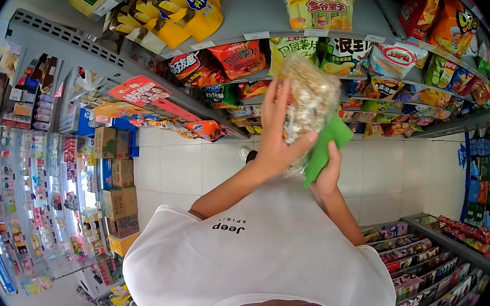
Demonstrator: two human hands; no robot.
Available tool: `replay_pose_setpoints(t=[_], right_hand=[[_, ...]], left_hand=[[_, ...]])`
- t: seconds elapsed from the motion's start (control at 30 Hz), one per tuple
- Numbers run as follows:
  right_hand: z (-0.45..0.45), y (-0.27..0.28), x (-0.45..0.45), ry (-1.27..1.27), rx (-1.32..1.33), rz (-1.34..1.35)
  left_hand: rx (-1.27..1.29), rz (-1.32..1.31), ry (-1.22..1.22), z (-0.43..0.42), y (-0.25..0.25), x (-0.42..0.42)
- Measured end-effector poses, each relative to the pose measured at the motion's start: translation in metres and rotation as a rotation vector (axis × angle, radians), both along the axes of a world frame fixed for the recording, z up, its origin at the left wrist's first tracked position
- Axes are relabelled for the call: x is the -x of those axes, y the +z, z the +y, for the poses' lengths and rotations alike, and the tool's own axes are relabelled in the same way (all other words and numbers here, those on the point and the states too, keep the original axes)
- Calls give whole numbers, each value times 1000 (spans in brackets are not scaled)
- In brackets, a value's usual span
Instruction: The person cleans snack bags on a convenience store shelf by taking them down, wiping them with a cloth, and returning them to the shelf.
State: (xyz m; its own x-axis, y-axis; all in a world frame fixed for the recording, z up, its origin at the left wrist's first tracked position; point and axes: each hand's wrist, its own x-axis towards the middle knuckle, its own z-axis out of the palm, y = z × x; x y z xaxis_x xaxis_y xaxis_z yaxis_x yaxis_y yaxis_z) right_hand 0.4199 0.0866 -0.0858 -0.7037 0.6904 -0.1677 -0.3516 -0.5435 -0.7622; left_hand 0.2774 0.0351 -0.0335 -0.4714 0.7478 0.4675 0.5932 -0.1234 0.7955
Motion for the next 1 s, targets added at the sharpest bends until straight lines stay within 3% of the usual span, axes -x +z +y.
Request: replay_pose_setpoints(t=[0.07, 0.2, 0.33, 0.43, 0.5, 0.6, 0.73, 0.8, 0.87, 0.93, 1.0], right_hand=[[11, -4, 6, -67, 74, 98], [17, -44, -4, -7, 209, 202], [23, -45, -11, -77, 458, 178], [31, -55, -25, -159, 532, 264], [34, -57, -32, -234, 528, 258], [38, -53, -42, -266, 467, 305], [47, -58, -60, -342, 384, 222], [49, -53, -67, -401, 345, 145], [51, -43, -71, -466, 322, 69], [49, -33, -71, -480, 284, 80], [47, -28, -75, -467, 246, 93]], left_hand=[[144, 179, -57, -3, 10, -11], [312, 146, -205, -2, 13, -8], [278, 85, -359, -1, 17, 11], [89, -503, -384, 5, 16, 38], [-52, -581, -159, 17, 29, 65], [-243, -542, -5, 40, 50, 109], [-347, -226, 20, 96, 61, 171], [-320, 28, 192, 131, 53, 203], [-81, 74, 378, 157, 56, 238], [82, 106, 313, 181, 48, 272], [-109, 299, 420, 203, 40, 287]])
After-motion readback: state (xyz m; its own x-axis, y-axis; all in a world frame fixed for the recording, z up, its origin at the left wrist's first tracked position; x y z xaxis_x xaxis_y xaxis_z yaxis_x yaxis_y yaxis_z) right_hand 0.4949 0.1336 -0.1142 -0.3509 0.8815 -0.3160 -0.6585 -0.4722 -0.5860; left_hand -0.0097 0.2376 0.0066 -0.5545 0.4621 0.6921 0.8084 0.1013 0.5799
